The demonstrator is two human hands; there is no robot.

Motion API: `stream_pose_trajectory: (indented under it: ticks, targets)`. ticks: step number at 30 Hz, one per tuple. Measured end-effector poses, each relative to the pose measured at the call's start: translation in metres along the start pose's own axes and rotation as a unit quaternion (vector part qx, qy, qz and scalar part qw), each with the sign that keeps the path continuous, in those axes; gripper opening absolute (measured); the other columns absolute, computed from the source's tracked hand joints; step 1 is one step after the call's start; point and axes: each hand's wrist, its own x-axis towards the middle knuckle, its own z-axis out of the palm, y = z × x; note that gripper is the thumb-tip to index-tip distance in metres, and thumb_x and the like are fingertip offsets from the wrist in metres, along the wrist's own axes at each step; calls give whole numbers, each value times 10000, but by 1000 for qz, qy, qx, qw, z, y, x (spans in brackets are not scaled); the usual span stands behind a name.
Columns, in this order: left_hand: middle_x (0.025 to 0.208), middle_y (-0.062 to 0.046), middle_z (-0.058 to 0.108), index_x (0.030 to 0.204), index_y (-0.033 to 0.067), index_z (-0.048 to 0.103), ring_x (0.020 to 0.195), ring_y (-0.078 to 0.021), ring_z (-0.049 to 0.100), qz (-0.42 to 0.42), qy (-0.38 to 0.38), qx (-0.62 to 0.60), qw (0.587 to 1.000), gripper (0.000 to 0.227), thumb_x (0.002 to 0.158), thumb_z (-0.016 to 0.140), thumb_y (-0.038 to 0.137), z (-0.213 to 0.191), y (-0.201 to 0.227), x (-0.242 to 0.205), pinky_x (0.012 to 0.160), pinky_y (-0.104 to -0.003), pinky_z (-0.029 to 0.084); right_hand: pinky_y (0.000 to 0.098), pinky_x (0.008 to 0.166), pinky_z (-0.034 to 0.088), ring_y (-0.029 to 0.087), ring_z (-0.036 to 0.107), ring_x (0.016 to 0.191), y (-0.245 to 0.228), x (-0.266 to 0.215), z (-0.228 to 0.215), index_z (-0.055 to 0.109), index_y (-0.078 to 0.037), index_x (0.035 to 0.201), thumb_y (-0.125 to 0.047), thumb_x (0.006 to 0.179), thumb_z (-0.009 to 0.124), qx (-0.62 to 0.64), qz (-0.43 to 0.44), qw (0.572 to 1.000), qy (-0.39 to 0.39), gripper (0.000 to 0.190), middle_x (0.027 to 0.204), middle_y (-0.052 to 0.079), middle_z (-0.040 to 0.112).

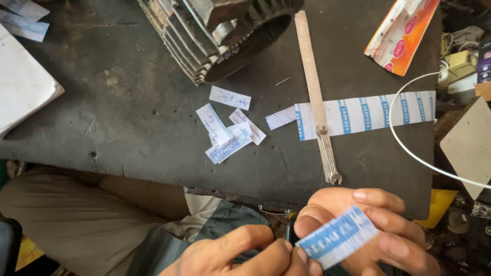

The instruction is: The person folds small blue and white paper labels and places them into the slots of a motor stator. They repeatedly pick up labels, fold them, and insert them into the stator's grooves.

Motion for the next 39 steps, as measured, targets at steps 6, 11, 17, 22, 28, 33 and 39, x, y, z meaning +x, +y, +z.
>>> stream_pose_trajectory:
  ticks: [6,11,17,22,28,33,39]
  targets:
    - [961,-56,684,979,71,726,822,-168,701,-23,88,-32,995,113,901,807,63,-10,-6,37,714,-281,604,386,901,540,218,483,1174,6,19,-2,395,-156,1343,-303,900,795,59,-5,997,-45,616,1229,59,475]
    - [905,-89,724,965,21,718,832,-215,729,-196,114,-111,968,149,832,778,-8,-24,-10,45,731,-326,630,390,843,532,220,601,1027,-3,32,14,599,-106,1138,-171,888,809,142,46,986,-79,333,1097,45,689]
    - [798,-79,773,1037,32,792,700,-125,722,-414,79,-206,883,179,859,800,43,-21,-28,38,630,-252,554,400,840,573,241,669,1002,-9,65,26,716,-1,1124,-84,809,917,187,131,951,-208,382,1069,77,695]
    - [896,-38,799,1152,77,753,808,-104,727,-480,50,-281,830,285,873,798,116,-16,-45,30,724,-246,591,353,780,589,252,706,923,-11,69,33,720,25,1101,-50,796,895,224,179,933,-218,359,1022,100,707]
    - [1138,-60,748,1104,59,741,1037,-183,726,-291,-5,-187,938,252,870,826,104,-26,-59,25,892,-311,596,285,776,605,180,766,891,-8,71,29,750,-43,1066,-46,808,869,308,315,867,-234,284,990,80,769]
    - [1116,-56,734,1077,70,757,1087,-207,718,-189,-50,-182,964,197,887,810,73,-37,-74,23,931,-328,602,260,734,624,147,785,872,-1,77,27,752,-27,1060,-109,813,860,391,347,808,-271,282,965,80,784]
    - [1128,-72,730,1053,44,755,1111,-214,712,-205,-59,-210,954,178,879,772,13,-36,-75,19,964,-345,595,259,711,634,152,781,874,3,78,32,741,10,1104,-149,770,874,420,353,775,-314,393,974,100,781]
